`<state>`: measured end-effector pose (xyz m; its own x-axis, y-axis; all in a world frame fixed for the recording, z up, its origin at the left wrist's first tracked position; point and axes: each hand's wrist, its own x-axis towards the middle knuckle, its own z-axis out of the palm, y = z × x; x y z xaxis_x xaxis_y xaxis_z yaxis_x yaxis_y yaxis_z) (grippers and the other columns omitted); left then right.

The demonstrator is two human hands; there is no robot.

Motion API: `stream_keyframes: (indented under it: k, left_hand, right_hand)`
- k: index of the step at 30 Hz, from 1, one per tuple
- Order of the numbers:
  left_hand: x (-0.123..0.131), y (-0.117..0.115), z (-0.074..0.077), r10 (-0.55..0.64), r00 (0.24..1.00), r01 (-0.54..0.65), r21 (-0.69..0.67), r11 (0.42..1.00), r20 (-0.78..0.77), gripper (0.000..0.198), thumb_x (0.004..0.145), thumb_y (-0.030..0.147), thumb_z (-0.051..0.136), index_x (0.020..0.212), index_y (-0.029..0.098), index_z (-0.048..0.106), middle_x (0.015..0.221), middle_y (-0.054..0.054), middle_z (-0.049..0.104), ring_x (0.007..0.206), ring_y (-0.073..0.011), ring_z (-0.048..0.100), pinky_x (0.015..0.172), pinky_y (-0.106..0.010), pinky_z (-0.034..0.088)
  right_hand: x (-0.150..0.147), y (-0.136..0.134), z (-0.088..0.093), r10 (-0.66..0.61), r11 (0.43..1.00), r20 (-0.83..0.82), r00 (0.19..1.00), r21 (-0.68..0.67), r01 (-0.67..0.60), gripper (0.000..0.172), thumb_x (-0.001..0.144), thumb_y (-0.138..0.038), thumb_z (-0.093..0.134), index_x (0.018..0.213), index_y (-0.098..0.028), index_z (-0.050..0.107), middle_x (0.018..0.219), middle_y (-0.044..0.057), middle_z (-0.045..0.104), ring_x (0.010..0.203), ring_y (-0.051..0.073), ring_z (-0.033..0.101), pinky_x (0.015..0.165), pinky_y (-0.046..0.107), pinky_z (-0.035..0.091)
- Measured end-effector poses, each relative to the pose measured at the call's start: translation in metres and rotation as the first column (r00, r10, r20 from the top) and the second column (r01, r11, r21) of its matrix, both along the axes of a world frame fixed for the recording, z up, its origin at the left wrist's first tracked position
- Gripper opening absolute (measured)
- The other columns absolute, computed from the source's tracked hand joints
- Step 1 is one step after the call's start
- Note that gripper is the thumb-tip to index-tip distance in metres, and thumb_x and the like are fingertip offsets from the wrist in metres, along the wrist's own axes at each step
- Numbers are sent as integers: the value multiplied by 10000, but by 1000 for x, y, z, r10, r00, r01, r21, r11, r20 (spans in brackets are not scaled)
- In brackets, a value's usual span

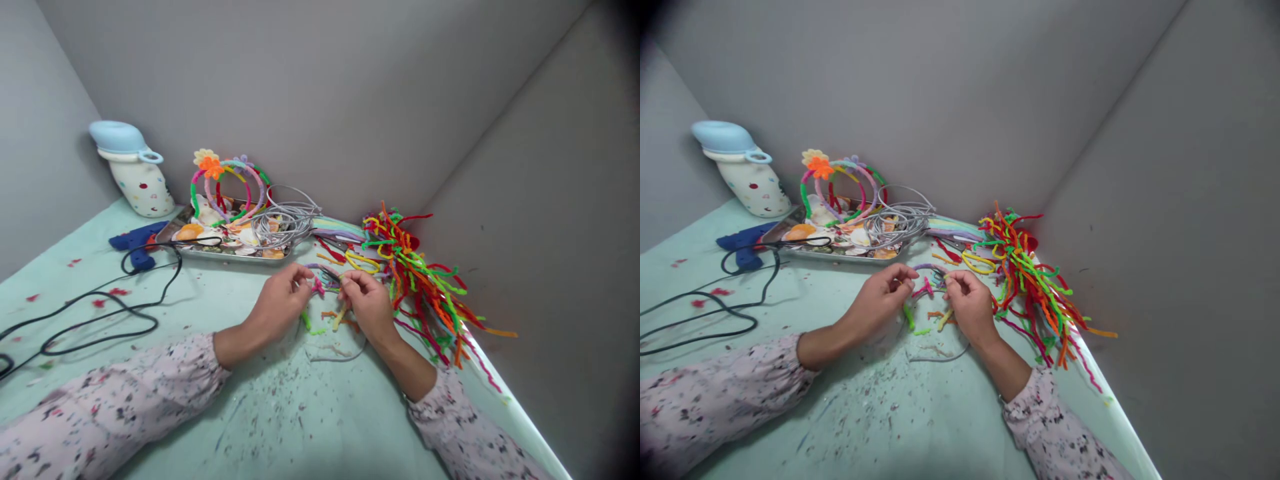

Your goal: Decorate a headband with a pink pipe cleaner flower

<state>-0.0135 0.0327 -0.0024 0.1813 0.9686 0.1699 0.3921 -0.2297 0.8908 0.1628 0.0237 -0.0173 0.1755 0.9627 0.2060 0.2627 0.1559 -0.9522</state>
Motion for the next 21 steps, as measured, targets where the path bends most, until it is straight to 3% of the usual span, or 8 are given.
stream_keyframes:
  k: [4,8,12,15,18,21]
  left_hand:
    - [10,20,7,44,990,-38,45,998,-138,248,760,422,597,788,176,618,738,-49,632,658,-175,545,600,-266,351]
    - [20,25,2,80,946,-62,65,996,-315,357,703,548,623,754,195,597,663,-53,606,667,-223,571,605,-281,337]
    - [26,21,-5,81,911,-38,114,993,-405,347,720,543,602,734,197,598,708,-85,619,719,-248,596,638,-293,354]
    - [27,22,-4,72,876,-7,137,990,-477,245,759,426,575,764,184,614,796,-108,643,723,-237,594,621,-294,350]
    - [25,26,1,35,899,21,121,992,-437,144,768,290,539,739,178,622,753,-81,649,671,-202,570,591,-283,340]
    - [21,29,10,-88,978,87,-12,996,-192,155,757,300,560,690,173,617,658,-28,629,604,-155,530,568,-255,347]
  right_hand:
    - [1,0,-3,0,1000,5,1000,18,0,165,796,-356,587,824,-196,617,596,-11,611,528,155,564,492,258,442]
    - [2,1,-8,20,999,14,1000,46,-21,173,804,-357,578,847,-194,619,647,1,633,561,162,588,513,265,461]
    - [3,1,-10,19,997,70,997,71,-24,160,815,-335,567,854,-189,623,663,6,635,588,161,591,549,267,470]
    - [3,0,-10,11,997,99,995,80,-19,158,823,-324,560,862,-186,627,653,3,623,583,156,575,549,262,464]
    - [3,-1,-8,10,996,85,996,87,-17,154,830,-324,556,854,-185,618,647,-1,606,574,150,564,547,257,463]
    - [3,-2,-8,-23,991,91,996,137,10,155,841,-326,549,854,-185,611,694,8,603,606,147,564,569,257,467]
